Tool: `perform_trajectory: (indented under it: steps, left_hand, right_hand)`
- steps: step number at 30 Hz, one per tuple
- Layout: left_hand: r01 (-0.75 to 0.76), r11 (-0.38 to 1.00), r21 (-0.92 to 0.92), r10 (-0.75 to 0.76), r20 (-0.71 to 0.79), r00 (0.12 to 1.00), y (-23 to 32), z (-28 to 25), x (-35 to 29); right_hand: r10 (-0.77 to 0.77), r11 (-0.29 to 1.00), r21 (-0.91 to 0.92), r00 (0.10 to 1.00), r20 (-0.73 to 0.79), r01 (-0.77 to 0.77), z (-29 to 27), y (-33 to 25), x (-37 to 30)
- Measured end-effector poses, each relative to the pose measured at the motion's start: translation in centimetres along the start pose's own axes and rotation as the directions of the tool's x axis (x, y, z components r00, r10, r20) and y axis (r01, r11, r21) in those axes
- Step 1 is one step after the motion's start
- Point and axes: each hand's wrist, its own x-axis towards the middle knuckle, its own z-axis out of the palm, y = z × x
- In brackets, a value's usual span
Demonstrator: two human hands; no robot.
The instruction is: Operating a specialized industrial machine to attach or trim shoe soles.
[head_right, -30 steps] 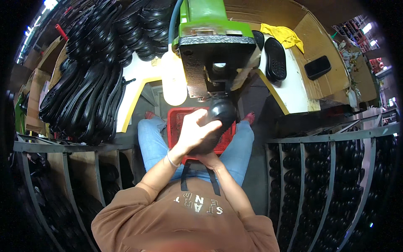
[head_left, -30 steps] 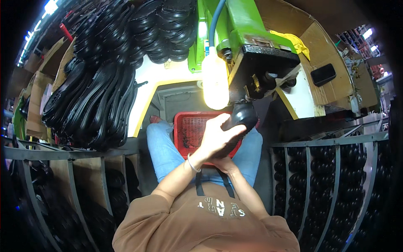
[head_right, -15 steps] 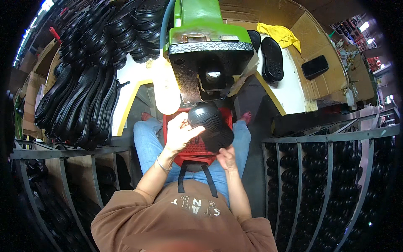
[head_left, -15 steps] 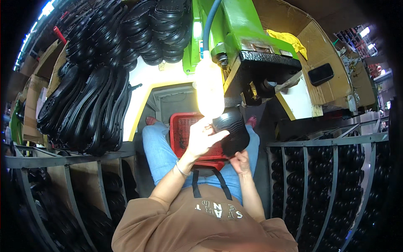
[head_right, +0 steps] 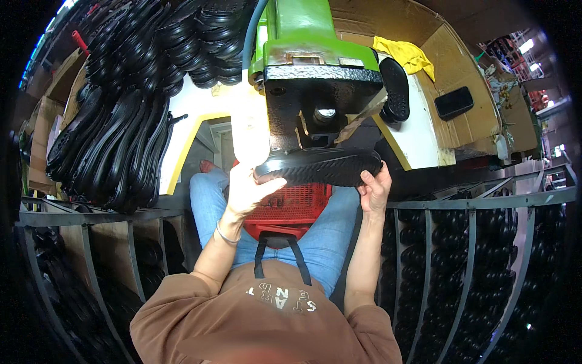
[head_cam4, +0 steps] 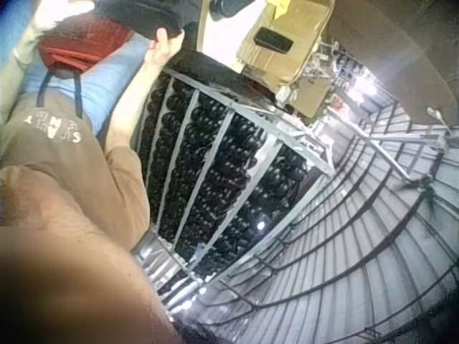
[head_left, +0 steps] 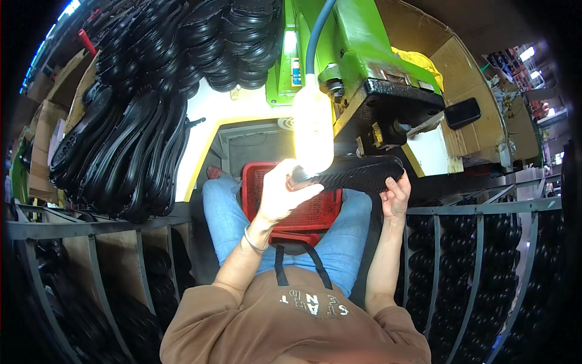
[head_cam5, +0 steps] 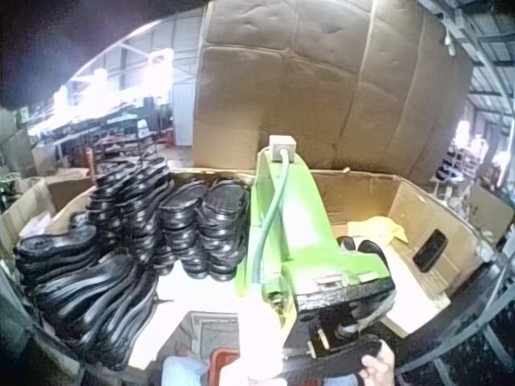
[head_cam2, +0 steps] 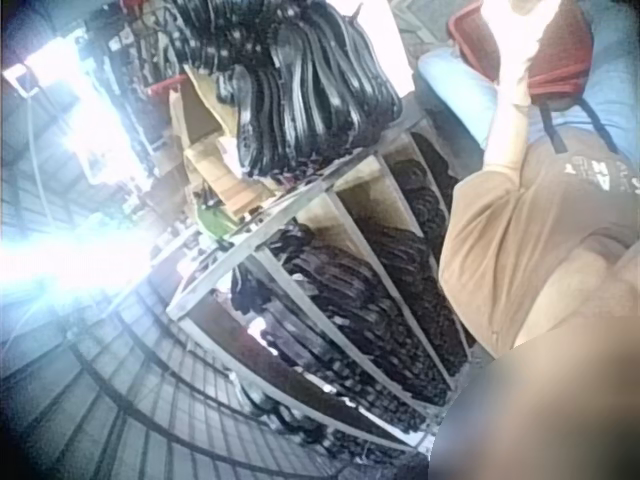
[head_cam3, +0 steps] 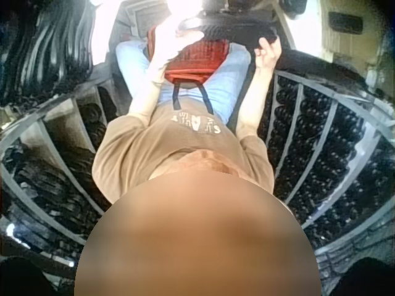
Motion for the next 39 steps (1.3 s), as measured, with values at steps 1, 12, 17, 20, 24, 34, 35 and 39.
perform_trajectory:
  steps: [1,12,17,20,24,34,35,39]
  left_hand:
    - [-0.007,0.996,0.091,0.005,0.024,1.000,-0.1,-0.9,-0.1]
    - [0.024,0.990,0.138,-0.028,0.025,0.999,0.2,-3.6,-0.4]
    - [0.051,0.994,0.097,-0.053,0.015,0.998,-1.3,-0.1,0.1]
    - [0.034,0.967,0.251,-0.045,0.039,0.998,-1.7,-0.7,0.4]
    - [-0.007,0.972,0.234,-0.001,0.034,0.999,-0.4,-2.4,-0.1]
    - [0.077,0.995,0.062,-0.072,-0.088,0.994,1.0,-7.7,-1.8]
    - [0.079,0.995,0.062,-0.073,-0.089,0.993,0.9,-8.2,-2.1]
    - [0.095,0.995,-0.043,-0.100,-0.148,0.984,-0.7,-11.1,-3.4]
  right_hand:
    - [-0.004,1.000,-0.016,1.000,0.002,0.004,0.7,-0.4,0.1]
    - [-0.095,0.994,-0.040,0.994,0.057,0.097,1.8,0.2,0.9]
    - [-0.180,0.978,-0.101,0.983,0.042,0.183,-0.7,-1.5,2.1]
    - [-0.174,0.975,-0.136,0.984,0.031,0.177,-0.3,-2.1,2.1]
    - [-0.123,0.980,-0.152,0.992,0.036,0.127,1.6,-1.8,1.6]
    - [-0.052,0.991,-0.123,0.995,0.081,0.062,5.7,1.1,0.6]
    - [-0.052,0.989,-0.130,0.994,0.092,0.063,6.2,1.3,0.4]
    - [-0.063,0.978,-0.186,0.984,0.164,0.094,8.2,1.4,-0.2]
